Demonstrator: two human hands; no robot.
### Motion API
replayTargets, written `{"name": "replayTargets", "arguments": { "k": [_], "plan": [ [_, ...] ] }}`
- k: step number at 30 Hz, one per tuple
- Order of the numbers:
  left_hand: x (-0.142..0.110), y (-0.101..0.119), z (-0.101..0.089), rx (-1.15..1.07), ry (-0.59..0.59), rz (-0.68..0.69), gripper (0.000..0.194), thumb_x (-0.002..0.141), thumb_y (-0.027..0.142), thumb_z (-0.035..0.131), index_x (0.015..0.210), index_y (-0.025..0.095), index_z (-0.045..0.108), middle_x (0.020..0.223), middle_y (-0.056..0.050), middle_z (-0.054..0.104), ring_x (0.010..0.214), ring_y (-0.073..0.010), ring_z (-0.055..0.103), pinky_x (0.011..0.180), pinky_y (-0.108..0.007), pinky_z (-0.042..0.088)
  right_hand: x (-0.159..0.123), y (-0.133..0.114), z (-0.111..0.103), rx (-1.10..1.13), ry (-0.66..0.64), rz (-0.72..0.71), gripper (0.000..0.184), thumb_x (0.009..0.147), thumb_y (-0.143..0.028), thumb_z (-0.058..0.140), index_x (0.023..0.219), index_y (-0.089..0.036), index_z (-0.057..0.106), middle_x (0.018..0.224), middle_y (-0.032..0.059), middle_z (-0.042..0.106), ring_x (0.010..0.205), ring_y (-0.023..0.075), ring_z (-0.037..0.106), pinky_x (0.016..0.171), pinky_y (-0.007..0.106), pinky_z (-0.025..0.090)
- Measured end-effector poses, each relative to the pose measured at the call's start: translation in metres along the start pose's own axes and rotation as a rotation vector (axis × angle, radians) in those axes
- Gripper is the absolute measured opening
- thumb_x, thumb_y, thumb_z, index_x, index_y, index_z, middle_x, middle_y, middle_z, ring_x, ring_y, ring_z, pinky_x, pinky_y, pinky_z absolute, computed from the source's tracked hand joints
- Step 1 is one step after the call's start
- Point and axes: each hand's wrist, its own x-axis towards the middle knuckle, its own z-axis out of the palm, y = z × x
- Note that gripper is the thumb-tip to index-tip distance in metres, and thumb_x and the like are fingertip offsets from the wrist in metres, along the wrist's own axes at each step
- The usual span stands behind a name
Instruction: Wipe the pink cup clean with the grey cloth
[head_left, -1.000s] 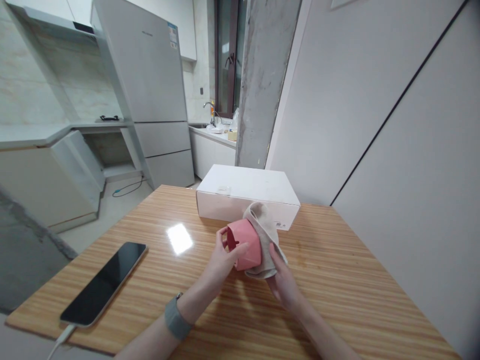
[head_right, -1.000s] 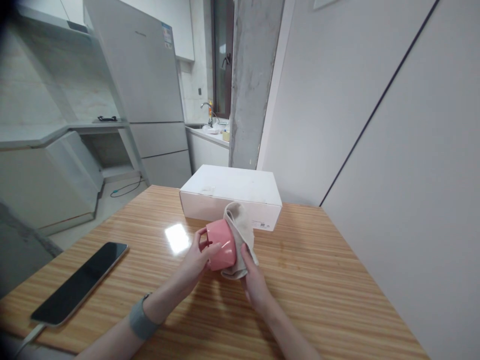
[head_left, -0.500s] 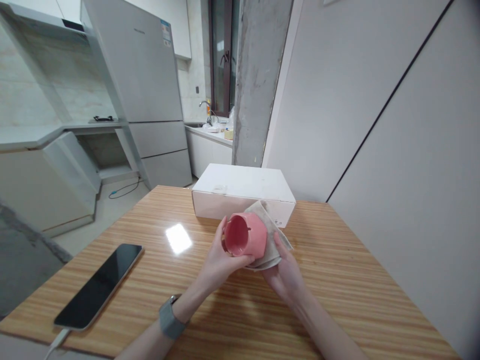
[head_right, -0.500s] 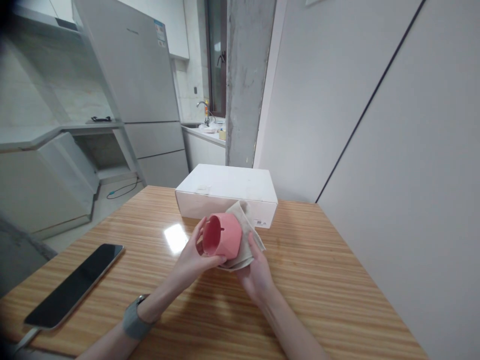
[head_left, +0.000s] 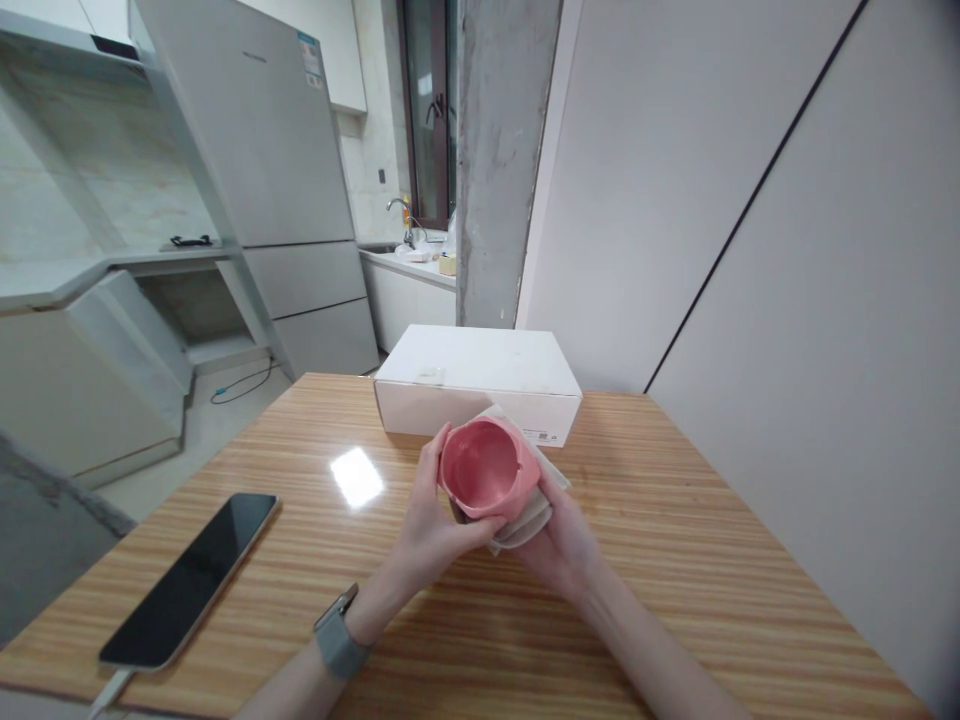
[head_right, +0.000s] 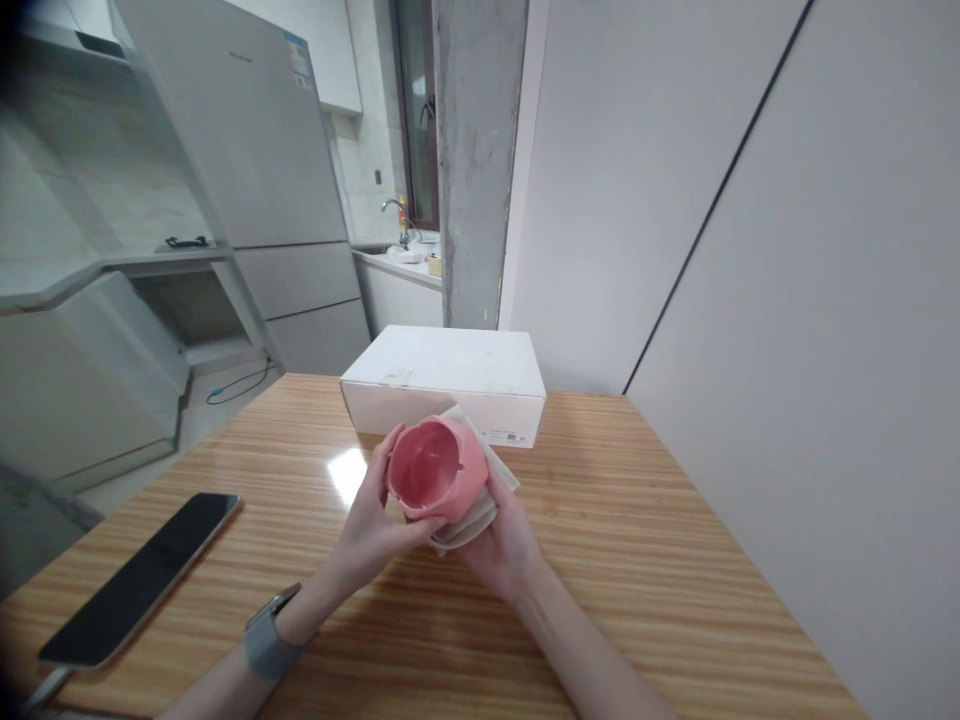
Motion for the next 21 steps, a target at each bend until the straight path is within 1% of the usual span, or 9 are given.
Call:
{"name": "replayTargets", "arguments": {
  "k": [3, 6, 9, 11, 13, 15, 17, 19, 21],
  "plan": [
    [0.001, -0.005, 0.004, -0.083, 0.042, -0.09, 0.098, 0.056, 0.025, 0.084, 0.14, 0.023, 0.033, 0.141, -0.011, 0.044, 0.129, -0.0286, 0.045, 0.107, -0.041, 0.038, 0.002, 0.002, -0.002, 0.011, 0.025, -0.013, 0.046, 0.096, -0.046, 0.036, 0.123, -0.018, 0.061, 0.119, 0.0048, 0.069, 0.111, 0.0227, 0.062, 0.099, 0.038, 0.045],
    [0.004, -0.01, 0.006, -0.173, 0.096, -0.157, 0.092, 0.055, 0.026, 0.086, 0.134, 0.021, 0.038, 0.135, -0.012, 0.05, 0.122, -0.0277, 0.051, 0.102, -0.039, 0.043, 0.003, 0.002, -0.004, 0.028, 0.154, -0.04, 0.042, 0.095, -0.046, 0.04, 0.113, -0.018, 0.067, 0.108, 0.0045, 0.074, 0.104, 0.023, 0.066, 0.094, 0.038, 0.049],
    [0.007, -0.013, 0.005, -0.194, 0.127, -0.168, 0.09, 0.053, 0.026, 0.087, 0.13, 0.021, 0.041, 0.131, -0.011, 0.053, 0.118, -0.0263, 0.055, 0.099, -0.038, 0.045, 0.004, 0.0, -0.009, -0.004, 0.273, -0.118, 0.033, 0.091, -0.043, 0.05, 0.105, -0.021, 0.07, 0.101, 0.0033, 0.076, 0.101, 0.0228, 0.068, 0.091, 0.037, 0.052],
    [0.009, -0.015, 0.003, -0.175, 0.144, -0.16, 0.089, 0.052, 0.026, 0.087, 0.129, 0.021, 0.042, 0.129, -0.011, 0.055, 0.115, -0.0259, 0.056, 0.097, -0.037, 0.046, 0.005, -0.001, -0.014, -0.06, 0.305, -0.175, 0.031, 0.087, -0.043, 0.058, 0.106, -0.021, 0.069, 0.102, 0.0038, 0.076, 0.104, 0.024, 0.067, 0.092, 0.039, 0.052],
    [0.01, -0.016, 0.001, -0.141, 0.169, -0.156, 0.089, 0.051, 0.027, 0.088, 0.127, 0.022, 0.044, 0.127, -0.01, 0.056, 0.114, -0.026, 0.057, 0.097, -0.038, 0.046, 0.006, -0.003, -0.021, -0.149, 0.355, -0.246, 0.034, 0.081, -0.043, 0.066, 0.107, -0.021, 0.069, 0.103, 0.004, 0.076, 0.108, 0.0251, 0.066, 0.093, 0.04, 0.052],
    [0.011, -0.017, 0.0, -0.125, 0.186, -0.171, 0.089, 0.05, 0.027, 0.088, 0.127, 0.021, 0.044, 0.126, -0.01, 0.057, 0.114, -0.0266, 0.057, 0.097, -0.039, 0.046, 0.008, -0.007, -0.03, -0.255, 0.441, -0.354, 0.038, 0.075, -0.042, 0.071, 0.107, -0.023, 0.069, 0.105, 0.0029, 0.075, 0.112, 0.0246, 0.064, 0.095, 0.038, 0.051],
    [0.012, -0.017, -0.001, -0.131, 0.195, -0.205, 0.089, 0.049, 0.026, 0.089, 0.126, 0.02, 0.044, 0.125, -0.012, 0.058, 0.114, -0.0271, 0.057, 0.096, -0.04, 0.047, 0.007, -0.014, -0.037, -0.316, 0.494, -0.452, 0.043, 0.073, -0.04, 0.074, 0.112, -0.025, 0.066, 0.109, 0.0008, 0.074, 0.117, 0.0223, 0.06, 0.098, 0.035, 0.049],
    [0.013, -0.017, -0.002, -0.134, 0.197, -0.239, 0.087, 0.049, 0.024, 0.088, 0.125, 0.019, 0.045, 0.125, -0.013, 0.058, 0.114, -0.0272, 0.057, 0.095, -0.04, 0.047, 0.0, -0.023, -0.042, -0.314, 0.52, -0.484, 0.046, 0.075, -0.041, 0.071, 0.118, -0.027, 0.063, 0.109, -0.0005, 0.074, 0.116, 0.0217, 0.061, 0.098, 0.035, 0.049],
    [0.013, -0.016, -0.001, -0.126, 0.205, -0.267, 0.084, 0.05, 0.023, 0.087, 0.123, 0.019, 0.047, 0.124, -0.013, 0.058, 0.113, -0.0271, 0.057, 0.094, -0.04, 0.048, -0.014, -0.034, -0.046, -0.294, 0.536, -0.45, 0.041, 0.079, -0.04, 0.067, 0.118, -0.026, 0.064, 0.105, 0.001, 0.075, 0.109, 0.0232, 0.065, 0.096, 0.037, 0.051]
  ]
}}
